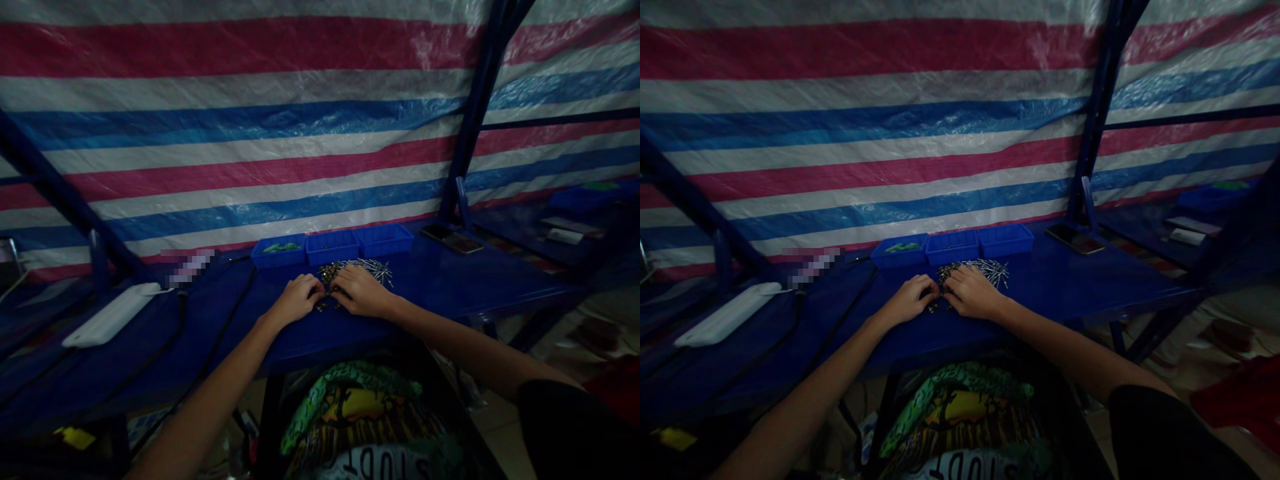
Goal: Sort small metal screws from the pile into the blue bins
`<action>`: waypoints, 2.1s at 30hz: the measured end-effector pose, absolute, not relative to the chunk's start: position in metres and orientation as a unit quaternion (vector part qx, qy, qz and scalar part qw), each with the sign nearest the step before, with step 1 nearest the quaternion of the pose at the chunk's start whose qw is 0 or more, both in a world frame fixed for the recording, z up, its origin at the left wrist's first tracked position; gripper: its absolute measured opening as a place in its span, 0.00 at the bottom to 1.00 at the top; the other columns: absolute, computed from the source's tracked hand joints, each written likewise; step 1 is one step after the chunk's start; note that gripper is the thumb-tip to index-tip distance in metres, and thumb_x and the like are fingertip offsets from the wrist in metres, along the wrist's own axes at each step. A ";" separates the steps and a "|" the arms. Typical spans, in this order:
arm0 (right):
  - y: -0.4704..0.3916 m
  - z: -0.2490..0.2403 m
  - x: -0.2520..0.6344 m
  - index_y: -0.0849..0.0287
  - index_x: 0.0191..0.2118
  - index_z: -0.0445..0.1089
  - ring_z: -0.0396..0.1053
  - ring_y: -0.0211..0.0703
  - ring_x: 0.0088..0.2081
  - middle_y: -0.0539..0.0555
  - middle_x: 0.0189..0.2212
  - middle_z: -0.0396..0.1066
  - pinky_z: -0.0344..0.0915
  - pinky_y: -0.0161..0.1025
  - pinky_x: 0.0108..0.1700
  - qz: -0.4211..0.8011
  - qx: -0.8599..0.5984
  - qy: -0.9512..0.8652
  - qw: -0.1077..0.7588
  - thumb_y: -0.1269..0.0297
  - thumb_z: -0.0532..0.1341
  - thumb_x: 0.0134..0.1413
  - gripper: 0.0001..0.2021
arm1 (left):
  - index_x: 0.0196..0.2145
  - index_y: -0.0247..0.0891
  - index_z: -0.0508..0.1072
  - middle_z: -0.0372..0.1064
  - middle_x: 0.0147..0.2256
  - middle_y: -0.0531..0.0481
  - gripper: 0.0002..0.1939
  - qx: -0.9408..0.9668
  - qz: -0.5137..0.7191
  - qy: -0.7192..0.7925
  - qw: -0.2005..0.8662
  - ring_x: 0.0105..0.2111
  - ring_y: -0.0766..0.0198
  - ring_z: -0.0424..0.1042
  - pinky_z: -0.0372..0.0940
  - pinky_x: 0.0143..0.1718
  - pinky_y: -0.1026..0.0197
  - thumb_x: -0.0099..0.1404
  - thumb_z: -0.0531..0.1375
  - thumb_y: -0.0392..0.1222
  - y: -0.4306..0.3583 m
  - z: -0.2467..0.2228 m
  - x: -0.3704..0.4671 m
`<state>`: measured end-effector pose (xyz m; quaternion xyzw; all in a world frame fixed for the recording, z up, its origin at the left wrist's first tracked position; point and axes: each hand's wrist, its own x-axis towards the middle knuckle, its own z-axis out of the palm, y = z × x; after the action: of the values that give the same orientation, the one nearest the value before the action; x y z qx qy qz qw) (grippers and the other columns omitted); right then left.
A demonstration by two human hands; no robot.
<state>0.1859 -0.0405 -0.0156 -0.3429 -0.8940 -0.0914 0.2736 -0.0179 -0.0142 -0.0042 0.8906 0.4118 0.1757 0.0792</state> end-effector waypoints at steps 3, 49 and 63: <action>-0.039 -0.016 0.186 0.61 0.42 0.66 0.60 0.47 0.42 0.58 0.37 0.68 0.56 0.44 0.45 -0.087 -0.336 -0.892 0.290 0.62 0.55 0.58 0.10 | 0.31 0.38 0.68 0.67 0.33 0.49 0.07 0.886 0.209 0.404 0.092 0.37 0.60 0.65 0.59 0.39 0.58 0.65 0.51 0.40 -0.017 -0.005 -0.014; -0.001 -0.015 0.164 0.61 0.41 0.66 0.61 0.45 0.41 0.56 0.36 0.66 0.59 0.41 0.43 -0.055 -0.331 -0.880 0.336 0.66 0.55 0.57 0.08 | 0.30 0.36 0.68 0.66 0.26 0.52 0.14 0.812 0.313 0.456 0.185 0.28 0.64 0.65 0.59 0.29 0.63 0.64 0.50 0.48 -0.001 -0.007 -0.019; 0.027 -0.003 0.194 0.59 0.38 0.65 0.62 0.45 0.36 0.55 0.31 0.65 0.60 0.43 0.42 -0.069 -0.426 -0.717 0.547 0.63 0.55 0.56 0.06 | 0.37 0.39 0.70 0.69 0.33 0.49 0.10 0.841 0.288 0.455 0.050 0.35 0.60 0.67 0.60 0.38 0.58 0.63 0.50 0.36 -0.014 -0.009 -0.025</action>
<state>0.1935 0.0270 -0.0033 -0.4259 -0.7173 -0.0689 0.5472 -0.0255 -0.0144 -0.0085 0.8413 0.4549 0.2876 0.0500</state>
